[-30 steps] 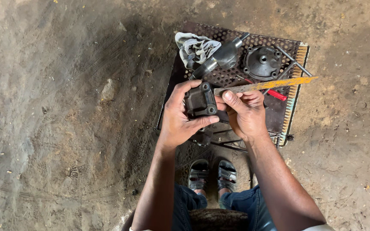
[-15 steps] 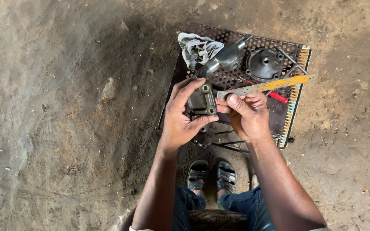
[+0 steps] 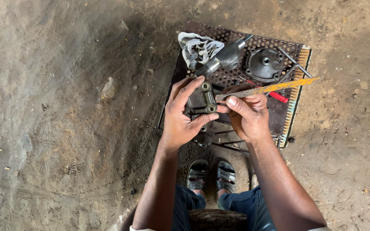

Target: The person uses a metal file to smooth the edges of a small black mechanical component. They then insert small metal pins into the component's holes and use a hammer to tap them into place.

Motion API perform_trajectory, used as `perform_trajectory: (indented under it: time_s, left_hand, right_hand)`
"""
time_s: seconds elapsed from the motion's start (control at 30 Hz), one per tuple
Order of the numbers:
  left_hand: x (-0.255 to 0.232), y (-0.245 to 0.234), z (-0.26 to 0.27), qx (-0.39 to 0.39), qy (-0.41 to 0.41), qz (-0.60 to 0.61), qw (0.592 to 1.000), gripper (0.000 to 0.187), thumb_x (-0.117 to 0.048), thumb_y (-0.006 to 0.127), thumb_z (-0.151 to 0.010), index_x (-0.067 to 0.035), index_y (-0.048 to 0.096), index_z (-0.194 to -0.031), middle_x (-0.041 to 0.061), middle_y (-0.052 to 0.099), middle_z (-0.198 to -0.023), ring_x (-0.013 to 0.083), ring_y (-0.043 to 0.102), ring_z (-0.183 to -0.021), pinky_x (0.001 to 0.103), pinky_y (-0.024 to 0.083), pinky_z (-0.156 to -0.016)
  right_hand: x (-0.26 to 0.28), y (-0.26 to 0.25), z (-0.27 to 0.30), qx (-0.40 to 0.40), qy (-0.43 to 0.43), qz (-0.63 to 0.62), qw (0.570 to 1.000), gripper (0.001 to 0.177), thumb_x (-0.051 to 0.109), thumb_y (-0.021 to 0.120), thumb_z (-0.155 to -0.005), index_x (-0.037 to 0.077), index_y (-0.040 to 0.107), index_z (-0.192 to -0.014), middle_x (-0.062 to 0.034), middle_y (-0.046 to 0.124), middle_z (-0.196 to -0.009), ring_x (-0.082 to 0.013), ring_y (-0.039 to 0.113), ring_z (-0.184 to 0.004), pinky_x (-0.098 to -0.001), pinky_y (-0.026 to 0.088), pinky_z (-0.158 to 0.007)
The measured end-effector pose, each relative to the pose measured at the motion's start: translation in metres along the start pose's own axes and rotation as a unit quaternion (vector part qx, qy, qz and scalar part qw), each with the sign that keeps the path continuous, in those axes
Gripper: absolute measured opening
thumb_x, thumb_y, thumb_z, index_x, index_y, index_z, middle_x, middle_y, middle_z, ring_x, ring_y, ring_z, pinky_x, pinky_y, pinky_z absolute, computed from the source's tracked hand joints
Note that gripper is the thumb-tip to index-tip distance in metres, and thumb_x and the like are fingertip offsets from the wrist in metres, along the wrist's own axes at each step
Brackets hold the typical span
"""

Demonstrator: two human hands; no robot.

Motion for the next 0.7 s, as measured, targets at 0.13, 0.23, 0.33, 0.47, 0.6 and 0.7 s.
perform_trajectory:
  time_s: [0.13, 0.23, 0.33, 0.47, 0.6, 0.7]
  left_hand:
    - [-0.0021, -0.0006, 0.0001, -0.008, 0.002, -0.016, 1.0, 0.082, -0.027, 0.096, -0.075, -0.012, 0.057, -0.146, 0.012, 0.058, -0.145, 0.0298, 0.061, -0.136, 0.041, 0.053, -0.116]
    - [-0.0026, 0.0, 0.0007, -0.007, 0.003, -0.02, 1.0, 0.082, -0.029, 0.095, -0.075, -0.012, 0.057, -0.146, 0.012, 0.058, -0.145, 0.03, 0.061, -0.136, 0.041, 0.053, -0.115]
    - [-0.0032, 0.0007, 0.0001, -0.002, 0.011, -0.028, 1.0, 0.082, -0.03, 0.095, -0.076, -0.012, 0.057, -0.146, 0.013, 0.058, -0.145, 0.0305, 0.061, -0.136, 0.042, 0.054, -0.115]
    - [0.0001, 0.0048, 0.0018, 0.007, -0.01, -0.007, 1.0, 0.081, -0.032, 0.094, -0.078, -0.012, 0.057, -0.147, 0.014, 0.057, -0.145, 0.0298, 0.063, -0.134, 0.041, 0.056, -0.113]
    - [-0.0017, 0.0068, 0.0026, 0.011, 0.002, -0.019, 1.0, 0.083, -0.033, 0.095, -0.076, -0.011, 0.057, -0.147, 0.014, 0.059, -0.143, 0.0308, 0.063, -0.133, 0.041, 0.055, -0.113]
    - [-0.0023, 0.0066, 0.0023, 0.013, 0.008, -0.023, 1.0, 0.084, -0.034, 0.095, -0.076, -0.01, 0.057, -0.147, 0.014, 0.059, -0.144, 0.0315, 0.063, -0.134, 0.042, 0.054, -0.114]
  right_hand:
    - [-0.0022, -0.0031, 0.001, -0.01, 0.003, 0.012, 1.0, 0.016, -0.005, 0.074, -0.093, -0.003, 0.074, -0.109, -0.0176, 0.075, -0.106, -0.0283, 0.074, -0.098, -0.0502, 0.065, -0.086]
    - [-0.0022, -0.0042, 0.0021, -0.001, -0.004, 0.02, 1.0, 0.016, -0.006, 0.074, -0.094, -0.003, 0.074, -0.109, -0.0177, 0.075, -0.106, -0.0271, 0.074, -0.097, -0.0461, 0.065, -0.085]
    - [-0.0002, -0.0038, 0.001, 0.008, -0.023, 0.045, 0.999, 0.016, -0.007, 0.075, -0.094, -0.004, 0.074, -0.109, -0.0172, 0.075, -0.104, -0.025, 0.074, -0.093, -0.0414, 0.065, -0.083]
    - [0.0031, -0.0061, 0.0019, -0.013, -0.056, 0.099, 0.993, 0.013, -0.004, 0.076, -0.094, -0.005, 0.074, -0.107, -0.017, 0.075, -0.1, -0.023, 0.073, -0.086, -0.0365, 0.063, -0.078]
    - [0.0031, -0.0087, 0.0018, -0.041, -0.064, 0.122, 0.99, 0.013, -0.003, 0.076, -0.093, -0.005, 0.074, -0.105, -0.0161, 0.076, -0.098, -0.0214, 0.072, -0.082, -0.0338, 0.062, -0.074]
    - [0.0027, -0.0089, 0.0021, -0.044, -0.062, 0.124, 0.989, 0.012, -0.003, 0.075, -0.094, -0.006, 0.075, -0.106, -0.0163, 0.075, -0.098, -0.0211, 0.072, -0.082, -0.0337, 0.062, -0.075]
Point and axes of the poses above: each hand's wrist, its own z-axis away from the middle knuckle, its own y-axis out of the palm, x = y × z, the point moved 8 cm from there along -z, towards the middle knuckle
